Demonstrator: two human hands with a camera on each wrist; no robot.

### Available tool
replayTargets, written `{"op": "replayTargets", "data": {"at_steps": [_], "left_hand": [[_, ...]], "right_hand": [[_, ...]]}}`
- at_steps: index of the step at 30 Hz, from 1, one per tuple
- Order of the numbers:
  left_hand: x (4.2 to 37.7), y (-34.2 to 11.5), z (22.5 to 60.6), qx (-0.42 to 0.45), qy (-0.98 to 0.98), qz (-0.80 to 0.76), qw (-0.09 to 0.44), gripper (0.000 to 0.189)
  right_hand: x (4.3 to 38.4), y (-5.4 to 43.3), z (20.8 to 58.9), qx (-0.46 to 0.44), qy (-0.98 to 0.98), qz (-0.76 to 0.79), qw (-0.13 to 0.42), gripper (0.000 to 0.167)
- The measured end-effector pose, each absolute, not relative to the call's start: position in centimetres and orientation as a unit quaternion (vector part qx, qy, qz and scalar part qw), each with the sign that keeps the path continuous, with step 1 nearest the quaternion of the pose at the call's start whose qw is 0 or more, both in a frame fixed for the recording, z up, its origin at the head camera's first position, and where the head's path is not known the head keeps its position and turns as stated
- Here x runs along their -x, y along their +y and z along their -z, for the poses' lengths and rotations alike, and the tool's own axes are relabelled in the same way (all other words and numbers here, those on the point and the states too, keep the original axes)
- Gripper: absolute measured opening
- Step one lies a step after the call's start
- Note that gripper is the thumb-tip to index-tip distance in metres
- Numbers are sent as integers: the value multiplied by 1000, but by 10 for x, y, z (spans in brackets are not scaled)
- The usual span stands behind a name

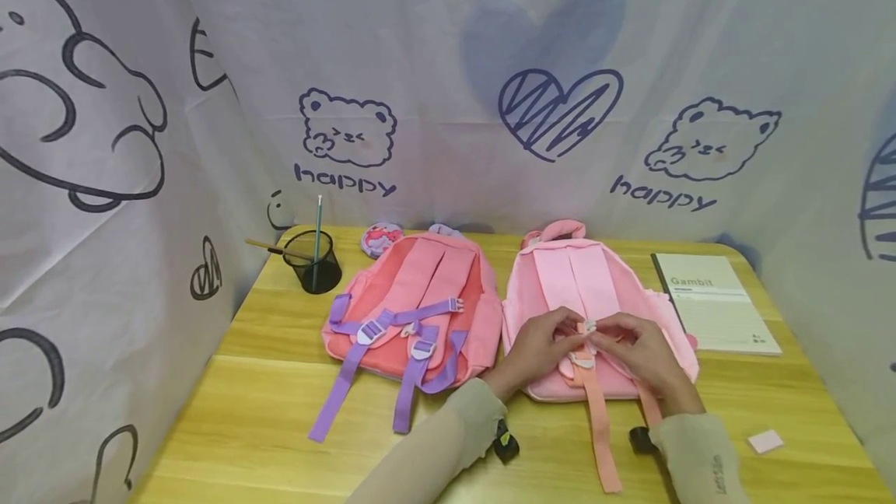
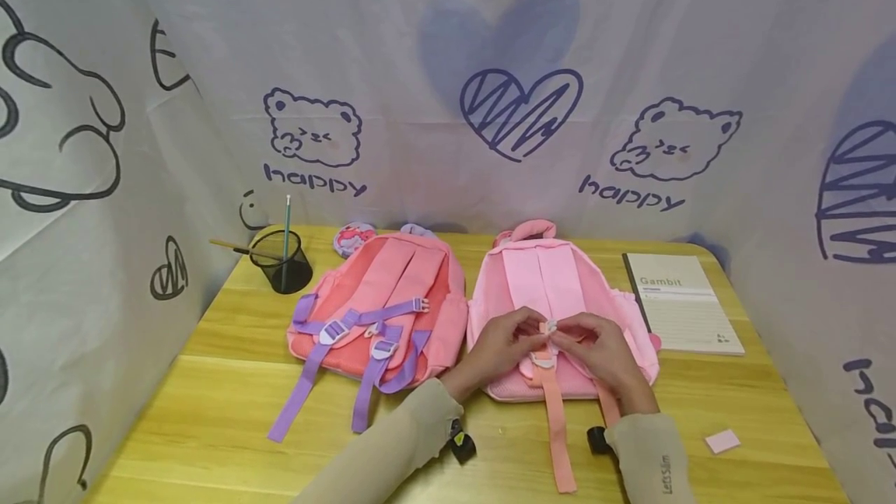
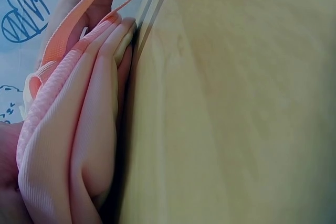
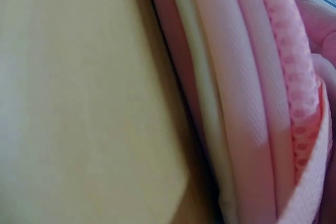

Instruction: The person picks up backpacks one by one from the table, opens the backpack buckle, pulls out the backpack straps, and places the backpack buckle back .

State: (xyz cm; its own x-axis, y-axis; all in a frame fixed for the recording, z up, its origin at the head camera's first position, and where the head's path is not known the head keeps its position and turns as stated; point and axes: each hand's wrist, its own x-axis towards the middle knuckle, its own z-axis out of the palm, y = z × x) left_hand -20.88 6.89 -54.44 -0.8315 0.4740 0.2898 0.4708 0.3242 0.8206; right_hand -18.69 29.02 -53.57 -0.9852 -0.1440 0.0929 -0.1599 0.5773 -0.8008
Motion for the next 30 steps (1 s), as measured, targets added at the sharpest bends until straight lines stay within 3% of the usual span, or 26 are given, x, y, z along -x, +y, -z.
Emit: {"op": "replayTargets", "data": {"at_steps": [9,18,30], "left_hand": [[209,68,544,-293,830,-475,-7,22],[208,69,543,-279,807,-520,6,16],[206,69,543,-275,820,-502,5,18]], "right_hand": [[191,290,542,-112,-874,-472,36,19],[192,294,539,-70,-890,-451,1,38],[190,295,540,-66,-885,-462,-8,33]]}}
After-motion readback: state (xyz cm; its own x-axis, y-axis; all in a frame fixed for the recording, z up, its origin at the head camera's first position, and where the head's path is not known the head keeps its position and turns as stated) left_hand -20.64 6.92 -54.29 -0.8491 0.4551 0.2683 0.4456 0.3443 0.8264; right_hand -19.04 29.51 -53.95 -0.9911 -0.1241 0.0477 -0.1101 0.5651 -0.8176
